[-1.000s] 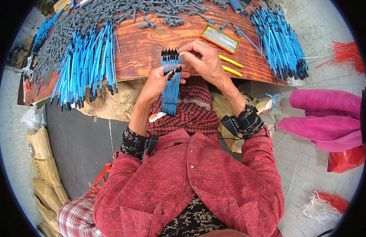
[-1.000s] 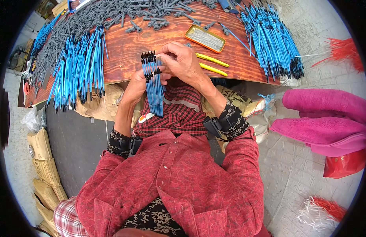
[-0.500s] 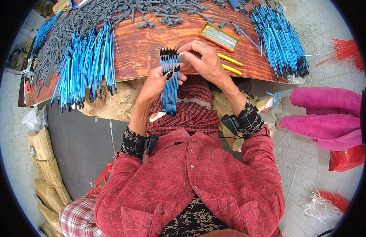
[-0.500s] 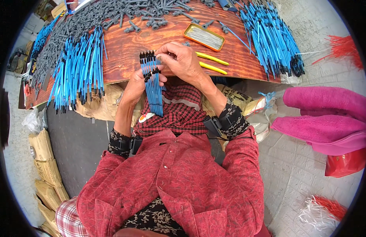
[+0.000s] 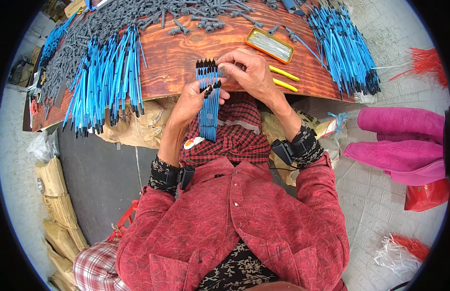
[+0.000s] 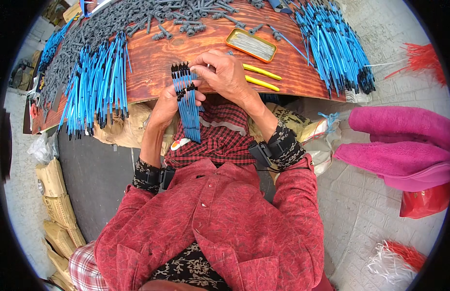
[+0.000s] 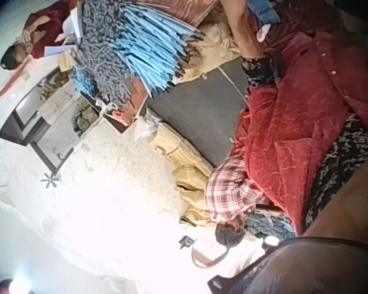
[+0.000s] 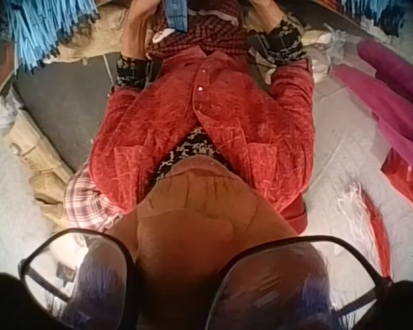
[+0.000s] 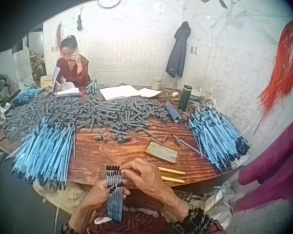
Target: Assembling blue cable bundles into black plastic mounting brackets on a production floor.
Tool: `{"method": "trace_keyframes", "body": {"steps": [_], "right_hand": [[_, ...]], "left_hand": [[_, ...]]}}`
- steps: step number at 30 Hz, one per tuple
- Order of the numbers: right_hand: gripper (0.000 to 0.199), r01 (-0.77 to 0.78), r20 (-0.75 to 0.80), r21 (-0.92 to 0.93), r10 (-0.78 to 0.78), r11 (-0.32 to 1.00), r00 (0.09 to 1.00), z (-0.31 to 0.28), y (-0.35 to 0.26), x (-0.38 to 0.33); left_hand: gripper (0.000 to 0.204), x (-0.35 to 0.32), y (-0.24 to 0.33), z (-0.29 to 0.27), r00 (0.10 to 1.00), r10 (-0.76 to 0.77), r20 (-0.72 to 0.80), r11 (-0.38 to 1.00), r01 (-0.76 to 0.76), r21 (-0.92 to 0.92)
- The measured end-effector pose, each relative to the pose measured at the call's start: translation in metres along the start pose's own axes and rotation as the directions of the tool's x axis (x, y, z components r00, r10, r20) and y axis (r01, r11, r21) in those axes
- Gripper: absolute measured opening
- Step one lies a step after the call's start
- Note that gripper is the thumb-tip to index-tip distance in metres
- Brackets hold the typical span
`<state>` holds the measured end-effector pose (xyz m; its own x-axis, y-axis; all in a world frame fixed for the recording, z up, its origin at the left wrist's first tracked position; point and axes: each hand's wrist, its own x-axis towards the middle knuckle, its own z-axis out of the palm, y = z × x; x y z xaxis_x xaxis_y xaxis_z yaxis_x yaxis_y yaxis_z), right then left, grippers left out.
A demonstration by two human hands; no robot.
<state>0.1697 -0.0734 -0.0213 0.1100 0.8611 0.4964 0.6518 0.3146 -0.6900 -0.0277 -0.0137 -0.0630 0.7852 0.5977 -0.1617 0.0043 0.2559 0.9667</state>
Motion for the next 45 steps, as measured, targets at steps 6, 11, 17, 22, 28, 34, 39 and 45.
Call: {"method": "trace_keyframes", "body": {"steps": [6,11,17,22,28,34,39,45], "right_hand": [[0.014,0.052,0.039,-0.035,-0.051,0.998,0.998,-0.003,-0.007,0.007],[0.015,-0.039,0.106,0.100,0.029,0.994,0.994,-0.001,0.002,0.008],[0.015,-0.046,0.132,0.147,0.026,0.988,0.991,0.001,0.003,0.009],[0.016,0.093,0.107,0.113,-0.105,0.989,0.989,0.005,0.001,0.007],[0.015,0.075,0.056,0.061,-0.079,0.995,0.995,0.007,-0.004,0.003],[0.012,0.208,-0.016,-0.047,-0.209,0.977,0.978,0.008,-0.006,0.006],[0.011,0.392,-0.012,-0.236,-0.406,0.889,0.914,0.007,-0.006,0.010],[0.013,0.397,-0.021,-0.253,-0.415,0.882,0.909,0.008,-0.012,0.013]], "left_hand": [[0.031,-0.001,0.003,0.000,1.000,-0.013,0.004,1.000,0.013,0.004],[0.030,0.001,0.003,-0.001,0.999,-0.019,0.029,1.000,0.020,-0.013],[0.030,0.001,0.002,-0.006,0.997,-0.035,0.063,0.998,0.038,-0.053],[0.030,0.000,0.006,-0.005,0.996,-0.040,0.083,0.996,0.046,-0.077],[0.030,0.001,0.007,-0.005,0.995,-0.040,0.092,0.995,0.048,-0.089],[0.030,0.001,0.009,-0.007,0.992,-0.078,0.097,0.988,0.090,-0.126],[0.031,0.002,0.006,-0.009,0.992,-0.068,0.104,0.990,0.080,-0.113],[0.031,0.002,0.003,-0.013,0.991,-0.074,0.115,0.992,0.085,-0.089]]}}
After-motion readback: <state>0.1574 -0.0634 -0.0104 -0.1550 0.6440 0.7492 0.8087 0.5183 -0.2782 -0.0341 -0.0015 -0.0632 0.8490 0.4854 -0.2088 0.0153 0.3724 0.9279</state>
